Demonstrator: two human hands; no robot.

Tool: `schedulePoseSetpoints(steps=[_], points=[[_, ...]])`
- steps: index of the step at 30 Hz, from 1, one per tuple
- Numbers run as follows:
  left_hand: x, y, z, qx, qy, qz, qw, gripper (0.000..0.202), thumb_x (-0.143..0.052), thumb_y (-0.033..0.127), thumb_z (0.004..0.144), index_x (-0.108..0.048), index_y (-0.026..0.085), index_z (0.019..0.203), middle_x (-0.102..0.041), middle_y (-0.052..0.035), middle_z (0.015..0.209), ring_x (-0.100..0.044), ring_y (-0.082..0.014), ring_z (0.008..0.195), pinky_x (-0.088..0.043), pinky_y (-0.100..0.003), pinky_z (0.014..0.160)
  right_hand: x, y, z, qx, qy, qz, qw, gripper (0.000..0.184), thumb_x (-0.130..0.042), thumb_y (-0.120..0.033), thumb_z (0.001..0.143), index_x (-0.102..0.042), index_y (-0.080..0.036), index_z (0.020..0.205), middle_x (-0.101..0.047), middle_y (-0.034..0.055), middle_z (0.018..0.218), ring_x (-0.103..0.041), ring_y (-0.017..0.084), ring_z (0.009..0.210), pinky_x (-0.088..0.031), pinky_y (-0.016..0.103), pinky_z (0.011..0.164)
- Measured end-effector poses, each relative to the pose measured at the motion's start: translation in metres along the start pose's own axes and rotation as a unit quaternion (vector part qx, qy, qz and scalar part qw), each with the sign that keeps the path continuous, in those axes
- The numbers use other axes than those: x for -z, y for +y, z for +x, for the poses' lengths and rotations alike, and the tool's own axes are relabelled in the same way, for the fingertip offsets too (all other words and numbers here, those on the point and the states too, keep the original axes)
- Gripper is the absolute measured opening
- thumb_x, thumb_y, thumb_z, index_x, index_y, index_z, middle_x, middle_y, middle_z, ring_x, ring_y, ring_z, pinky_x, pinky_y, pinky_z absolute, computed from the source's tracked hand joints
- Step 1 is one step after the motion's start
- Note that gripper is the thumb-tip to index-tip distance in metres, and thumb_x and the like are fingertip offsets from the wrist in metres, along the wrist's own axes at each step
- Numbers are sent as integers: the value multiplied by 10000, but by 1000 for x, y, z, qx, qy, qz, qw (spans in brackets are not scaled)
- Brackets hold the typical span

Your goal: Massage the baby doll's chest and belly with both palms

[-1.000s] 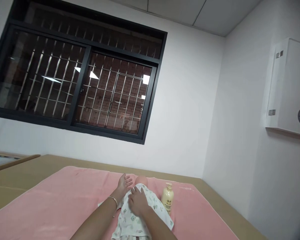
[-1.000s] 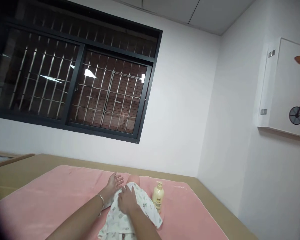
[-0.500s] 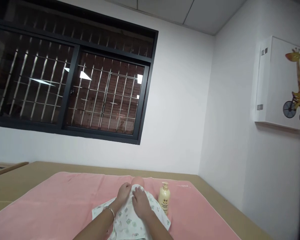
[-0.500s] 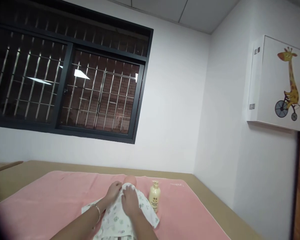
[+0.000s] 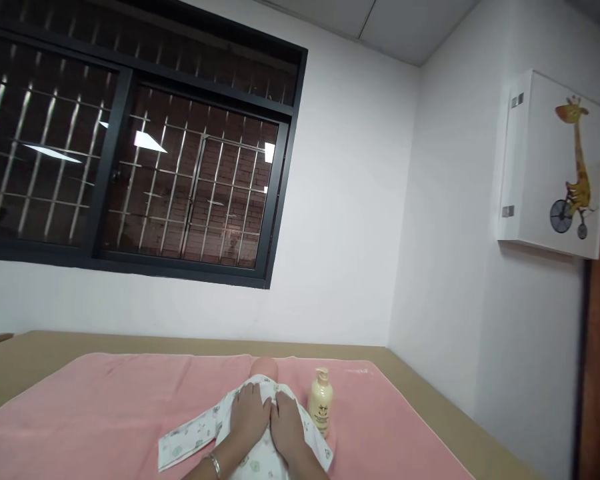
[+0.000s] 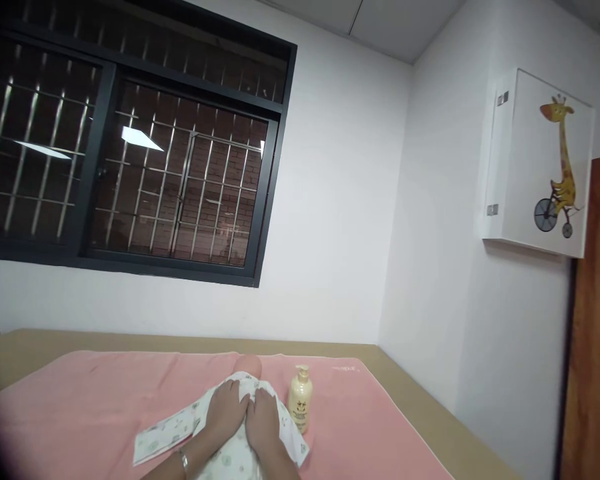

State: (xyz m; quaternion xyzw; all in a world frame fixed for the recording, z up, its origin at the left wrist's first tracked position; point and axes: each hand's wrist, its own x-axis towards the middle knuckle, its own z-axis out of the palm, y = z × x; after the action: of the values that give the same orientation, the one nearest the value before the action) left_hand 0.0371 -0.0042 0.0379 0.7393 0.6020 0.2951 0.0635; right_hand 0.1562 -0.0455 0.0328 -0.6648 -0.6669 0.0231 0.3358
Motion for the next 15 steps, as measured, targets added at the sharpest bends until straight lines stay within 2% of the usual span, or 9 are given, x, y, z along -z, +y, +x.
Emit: schedulePoseSetpoints(steps=[3, 6, 10, 13, 15], points=[[2, -11, 11, 35, -16, 5, 999, 465, -431, 475, 841, -610, 157, 1127, -637, -122, 1169, -547, -289, 1132, -354, -396, 999, 5, -12, 22, -13, -6, -80, 997, 352, -381, -245, 903, -668, -149, 1083, -652, 140, 1149, -581, 277, 1114, -405, 402, 983], [4, -25, 18, 5, -34, -18, 999, 485, -416, 520, 851, -624, 172, 1117, -661, -102, 1130, -571, -278, 1103, -361, -391, 998, 3, -21, 32, -29, -24, -132, 991, 336, -385, -238, 908, -678, -122, 1022, -660, 176, 1092, -589, 308, 1079, -398, 445, 958], [3, -35, 12, -63, -20, -43, 997, 425, -397, 434, 884, -624, 171, 1128, -668, -101, 1108, -582, -262, 1073, -385, -377, 963, -4, -25, 26, 5, -41, -135, 990, 339, -368, -188, 917, -669, -120, 1055, -655, 177, 1121, -572, 308, 1113, -342, 471, 1001], [-1, -36, 4, -95, 13, -56, 994, 370, -357, 351, 905, -661, 171, 1016, -675, -110, 1032, -589, -261, 1019, -406, -382, 920, -5, -28, 18, 46, -38, -132, 989, 355, -354, -123, 908, -678, -129, 1052, -673, 156, 1098, -593, 274, 1084, -318, 420, 1025], [-5, -36, 1, -96, 34, -62, 993, 367, -342, 326, 908, -672, 174, 959, -673, -111, 997, -592, -258, 993, -412, -387, 910, -3, -30, 16, 34, -30, -128, 991, 361, -344, -127, 915, -697, -133, 992, -691, 151, 1035, -618, 260, 1032, -348, 373, 987]])
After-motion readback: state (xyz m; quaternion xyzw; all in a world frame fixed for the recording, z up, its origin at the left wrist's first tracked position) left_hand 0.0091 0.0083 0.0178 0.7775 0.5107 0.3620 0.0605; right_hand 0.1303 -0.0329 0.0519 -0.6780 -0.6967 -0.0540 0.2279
